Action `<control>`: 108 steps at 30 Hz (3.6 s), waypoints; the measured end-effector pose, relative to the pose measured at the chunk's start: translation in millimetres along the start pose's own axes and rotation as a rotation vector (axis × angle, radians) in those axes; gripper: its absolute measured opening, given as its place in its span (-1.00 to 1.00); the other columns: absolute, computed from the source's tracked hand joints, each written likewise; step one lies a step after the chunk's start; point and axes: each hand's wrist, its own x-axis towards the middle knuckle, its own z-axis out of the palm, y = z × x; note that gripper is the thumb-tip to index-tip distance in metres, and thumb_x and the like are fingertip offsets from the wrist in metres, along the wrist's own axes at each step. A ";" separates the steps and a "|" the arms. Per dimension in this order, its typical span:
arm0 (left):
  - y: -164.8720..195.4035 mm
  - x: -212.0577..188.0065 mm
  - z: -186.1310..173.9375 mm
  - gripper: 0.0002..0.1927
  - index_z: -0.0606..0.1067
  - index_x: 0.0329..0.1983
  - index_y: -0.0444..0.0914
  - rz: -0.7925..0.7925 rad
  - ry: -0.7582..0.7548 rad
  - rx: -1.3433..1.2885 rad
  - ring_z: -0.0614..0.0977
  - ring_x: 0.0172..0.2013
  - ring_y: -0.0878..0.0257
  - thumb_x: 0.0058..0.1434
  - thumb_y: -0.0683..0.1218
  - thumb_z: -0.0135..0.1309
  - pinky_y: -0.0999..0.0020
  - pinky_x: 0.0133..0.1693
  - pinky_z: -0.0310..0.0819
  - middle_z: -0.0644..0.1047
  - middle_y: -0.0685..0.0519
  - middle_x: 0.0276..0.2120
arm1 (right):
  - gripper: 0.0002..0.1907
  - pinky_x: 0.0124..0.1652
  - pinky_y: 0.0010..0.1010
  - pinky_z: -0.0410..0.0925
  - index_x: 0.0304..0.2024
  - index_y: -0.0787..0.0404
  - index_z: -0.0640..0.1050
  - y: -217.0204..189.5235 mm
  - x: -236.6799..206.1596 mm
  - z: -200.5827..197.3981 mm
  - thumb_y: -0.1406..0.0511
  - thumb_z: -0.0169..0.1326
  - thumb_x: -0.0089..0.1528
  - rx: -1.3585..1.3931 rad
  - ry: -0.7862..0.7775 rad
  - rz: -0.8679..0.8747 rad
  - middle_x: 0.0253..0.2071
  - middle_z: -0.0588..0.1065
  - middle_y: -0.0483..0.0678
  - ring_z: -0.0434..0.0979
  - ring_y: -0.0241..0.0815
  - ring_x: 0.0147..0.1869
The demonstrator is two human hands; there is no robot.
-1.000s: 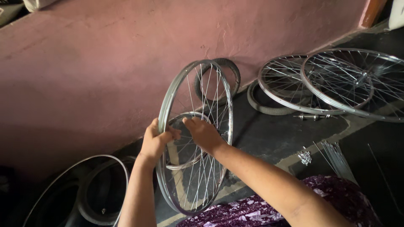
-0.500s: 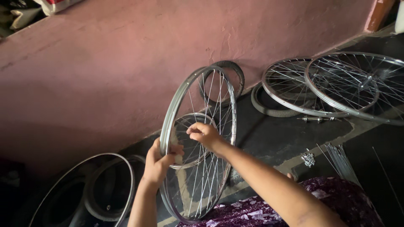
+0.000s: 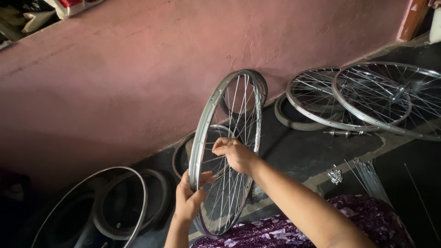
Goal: The person sits on the floor and laces a bicycle wheel by inserting metal spokes through the rim and hub. They repeatedly rotate the wheel to access different holes and continue threading spokes one by one.
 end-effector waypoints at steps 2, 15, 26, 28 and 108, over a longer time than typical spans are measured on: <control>-0.6 -0.7 0.8 -0.34 0.41 0.20 -0.43 0.006 -0.013 0.011 0.67 -0.07 0.12 -0.09 -0.37 -0.10 0.23 0.02 0.49 0.66 -0.17 -0.17 | -0.95 0.07 -0.43 0.22 -0.31 0.18 0.61 -11.8 -5.1 5.2 0.41 0.21 0.16 -0.021 -0.015 0.010 -0.33 0.55 -0.17 0.46 -0.31 -0.12; -1.8 -2.9 9.0 -0.31 0.37 0.23 -0.42 -0.015 0.050 0.032 0.67 -0.04 0.12 -0.09 -0.36 -0.10 0.23 0.10 0.49 0.66 -0.15 -0.15 | -0.48 -0.29 -0.41 0.25 -0.48 0.14 0.43 -46.0 -19.5 56.6 -0.08 0.36 0.10 -0.654 -0.102 -0.144 -0.46 0.32 -0.25 0.27 -0.33 -0.33; -38.3 -37.9 26.4 -0.32 0.45 0.15 -0.41 -0.049 0.205 0.021 0.58 -0.37 0.24 -0.17 -0.35 -0.08 0.31 -0.32 0.44 0.68 -0.14 -0.12 | -0.75 0.02 -0.43 0.21 -0.23 0.15 0.62 -30.0 -5.5 18.3 0.14 0.08 0.34 -0.222 0.075 -0.156 -0.28 0.48 -0.21 0.35 -0.33 -0.15; -52.3 -49.6 40.2 -0.35 0.46 0.17 -0.43 0.144 0.192 0.065 0.64 -0.21 0.21 -0.11 -0.34 -0.08 0.28 -0.13 0.51 0.67 -0.16 -0.10 | -0.83 0.07 -0.42 0.24 -0.18 0.13 0.63 -20.5 -9.5 18.2 0.23 0.10 0.27 -0.276 0.079 -0.041 -0.22 0.55 -0.20 0.41 -0.35 -0.08; 28.7 36.9 231.7 -0.90 0.56 -0.32 -0.27 0.107 0.378 0.165 0.58 -0.34 0.24 0.09 -0.21 0.22 0.33 -0.28 0.46 0.54 0.05 -0.39 | -0.87 0.43 -0.09 -0.34 -0.38 0.23 0.72 -36.0 -261.2 -57.2 0.35 0.43 0.07 -0.806 -0.043 -0.333 0.16 0.47 0.11 0.40 -0.02 0.33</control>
